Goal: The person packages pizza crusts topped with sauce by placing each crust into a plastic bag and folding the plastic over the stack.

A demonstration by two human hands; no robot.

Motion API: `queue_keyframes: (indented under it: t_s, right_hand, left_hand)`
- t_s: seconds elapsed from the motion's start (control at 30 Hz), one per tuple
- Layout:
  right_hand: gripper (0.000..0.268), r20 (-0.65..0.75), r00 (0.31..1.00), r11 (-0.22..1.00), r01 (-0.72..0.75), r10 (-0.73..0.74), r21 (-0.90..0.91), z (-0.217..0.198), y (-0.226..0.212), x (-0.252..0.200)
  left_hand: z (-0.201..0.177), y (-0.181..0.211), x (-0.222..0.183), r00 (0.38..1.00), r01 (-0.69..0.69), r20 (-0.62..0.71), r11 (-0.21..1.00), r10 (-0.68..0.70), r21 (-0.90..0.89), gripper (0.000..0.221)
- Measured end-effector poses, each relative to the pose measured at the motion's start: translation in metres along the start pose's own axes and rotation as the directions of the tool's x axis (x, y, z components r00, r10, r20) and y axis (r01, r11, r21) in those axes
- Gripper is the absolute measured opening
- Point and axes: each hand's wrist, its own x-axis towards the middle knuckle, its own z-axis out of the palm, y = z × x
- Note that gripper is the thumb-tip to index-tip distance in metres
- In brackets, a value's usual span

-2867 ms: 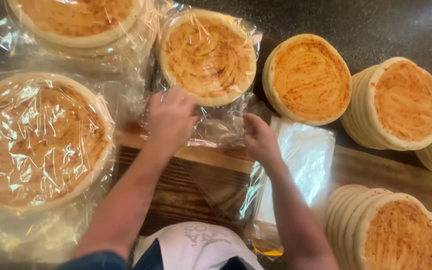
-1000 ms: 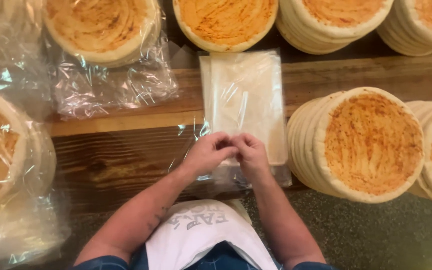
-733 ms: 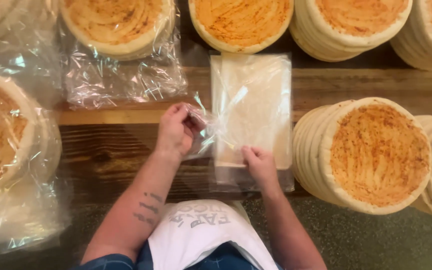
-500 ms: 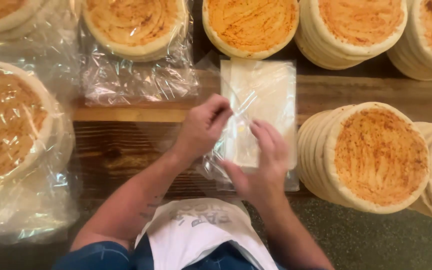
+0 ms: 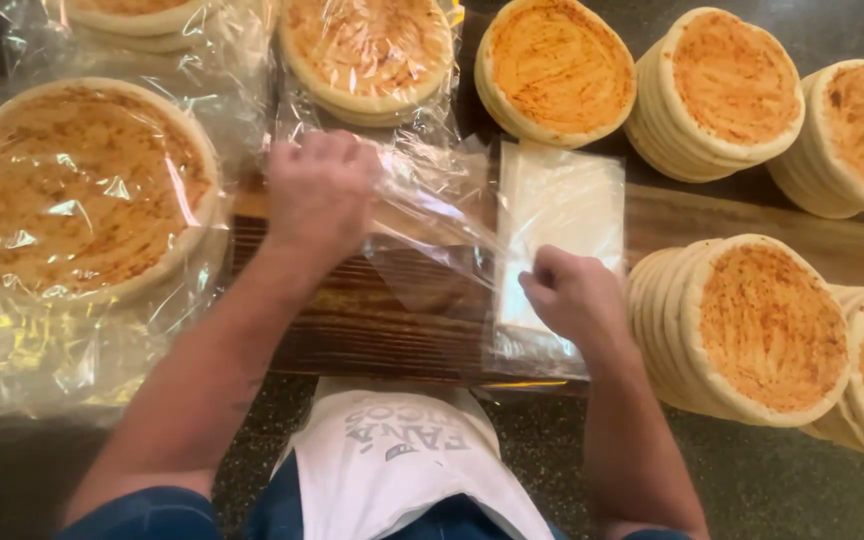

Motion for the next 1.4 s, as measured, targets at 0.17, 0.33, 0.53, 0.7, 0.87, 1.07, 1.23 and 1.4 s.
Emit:
queue_keyframes:
  t_s: [0.17, 0.33, 0.53, 0.7, 0.87, 1.07, 1.23, 1.4]
  right_hand:
    - [0.031, 0.094, 0.990, 0.926, 0.059, -0.101, 0.374, -0.022, -0.037, -0.008]
    - [0.017, -0.092, 0.994, 0.984, 0.069, -0.054, 0.164, -0.047, -0.040, -0.002]
    - [0.022, -0.802, 0.579, 0.836, 0.506, -0.146, 0.214, 0.035, 0.042, -0.003]
    - [0.017, 0.081, 0.993, 0.983, 0.067, -0.082, 0.170, 0.096, 0.063, 0.052]
    - [0.049, 0.306, 0.949, 0.853, -0.103, -0.069, 0.511, 0.076, 0.139, 0.160]
    - [0.074, 0.146, 0.781, 0.431, -0.478, 0.607, 0.765, 0.013, 0.150, 0.274]
    - [0.020, 0.354, 0.657, -0.126, -0.368, 0.666, 0.921, 0.034, 0.168, 0.316]
    - [0.041, -0.042, 0.841, -0.091, 0.108, 0.540, 0.990, 0.029, 0.179, 0.329]
  left_hand:
    - [0.054, -0.003, -0.003, 0.995, -0.076, 0.050, 0.989, 0.083, -0.129, 0.014]
    - [-0.038, -0.033, 0.057, 0.987, -0.011, -0.154, 0.918, -0.055, -0.396, 0.015]
    - [-0.152, -0.026, 0.006, 0.800, -0.468, -0.600, 0.633, 0.007, -0.616, 0.024]
    - [0.026, 0.031, -0.113, 0.987, -0.158, -0.022, 0.922, 0.161, -0.355, 0.016]
    - [0.049, 0.073, -0.127, 0.953, -0.076, 0.282, 0.989, 0.110, -0.127, 0.035]
    - [0.046, 0.105, -0.112, 0.923, -0.078, 0.368, 0.991, 0.114, -0.113, 0.040]
    - [0.038, 0.123, -0.105, 0.868, -0.096, 0.448, 0.958, 0.213, -0.269, 0.054]
    - [0.064, 0.130, -0.107, 0.955, -0.212, 0.143, 0.933, 0.261, -0.291, 0.006]
